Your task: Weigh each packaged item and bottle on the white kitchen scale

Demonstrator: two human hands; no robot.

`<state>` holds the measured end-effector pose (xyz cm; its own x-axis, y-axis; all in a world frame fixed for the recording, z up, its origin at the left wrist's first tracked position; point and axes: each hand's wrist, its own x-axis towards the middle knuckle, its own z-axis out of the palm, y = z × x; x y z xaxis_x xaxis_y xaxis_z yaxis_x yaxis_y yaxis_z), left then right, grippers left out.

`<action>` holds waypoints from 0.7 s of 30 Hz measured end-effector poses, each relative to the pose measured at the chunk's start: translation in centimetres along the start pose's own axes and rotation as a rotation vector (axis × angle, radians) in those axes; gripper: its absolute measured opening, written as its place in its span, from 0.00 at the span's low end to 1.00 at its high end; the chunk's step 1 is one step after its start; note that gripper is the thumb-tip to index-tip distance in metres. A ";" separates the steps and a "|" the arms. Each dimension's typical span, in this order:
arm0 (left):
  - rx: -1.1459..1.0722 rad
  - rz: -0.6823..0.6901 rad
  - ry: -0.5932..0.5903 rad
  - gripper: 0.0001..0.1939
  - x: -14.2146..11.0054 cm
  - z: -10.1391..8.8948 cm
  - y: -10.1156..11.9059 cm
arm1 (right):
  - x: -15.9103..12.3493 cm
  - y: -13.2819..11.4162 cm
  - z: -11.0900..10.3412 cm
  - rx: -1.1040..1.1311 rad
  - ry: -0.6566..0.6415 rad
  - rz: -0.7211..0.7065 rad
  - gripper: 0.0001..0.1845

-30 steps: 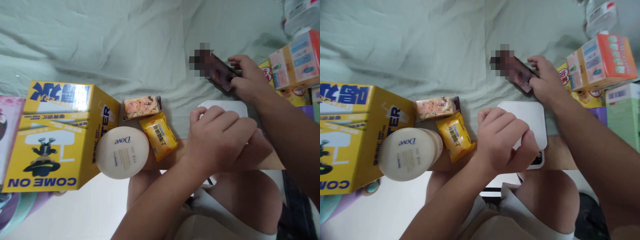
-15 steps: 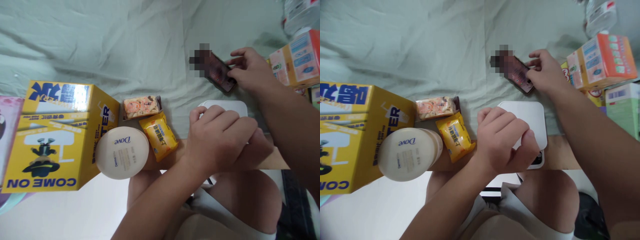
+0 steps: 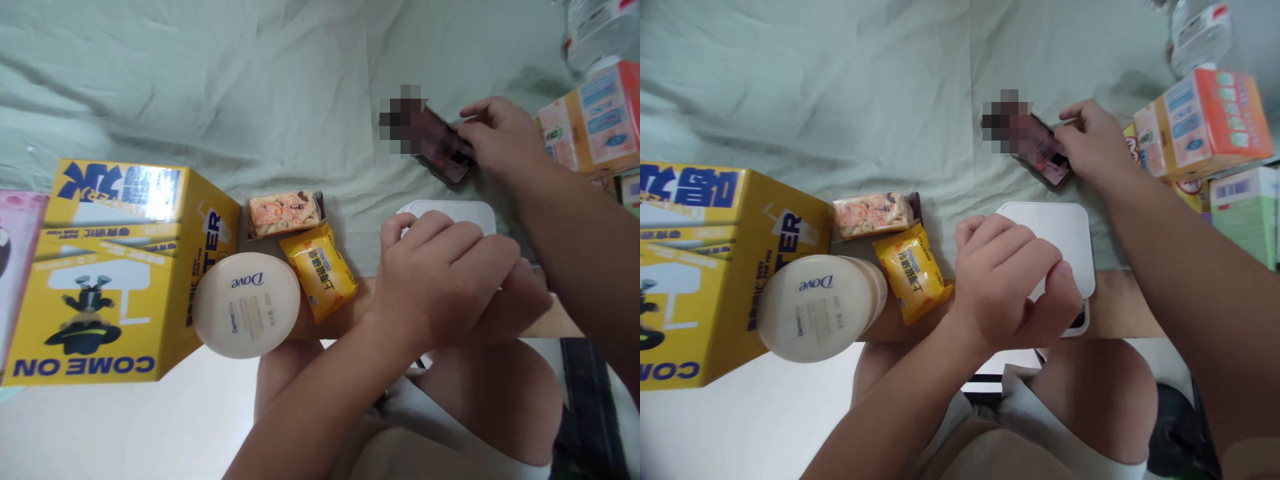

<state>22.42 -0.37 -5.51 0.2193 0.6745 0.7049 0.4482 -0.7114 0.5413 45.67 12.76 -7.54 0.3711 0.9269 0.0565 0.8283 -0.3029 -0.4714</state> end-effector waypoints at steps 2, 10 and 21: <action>-0.006 -0.009 0.016 0.20 0.0 0.0 0.0 | -0.3 -0.6 0.0 -0.009 0.001 0.077 0.21; -0.043 -0.009 0.057 0.18 0.1 0.2 0.0 | -0.5 -1.8 0.1 -0.006 -0.034 0.069 0.24; -0.002 0.001 -0.034 0.17 -0.5 0.5 -0.1 | -0.2 -1.1 0.5 -0.012 -0.014 0.003 0.23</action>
<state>22.69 -0.56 -6.11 0.2489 0.6800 0.6897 0.4461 -0.7126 0.5415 44.47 13.05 -7.48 0.3680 0.9288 0.0430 0.8322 -0.3083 -0.4609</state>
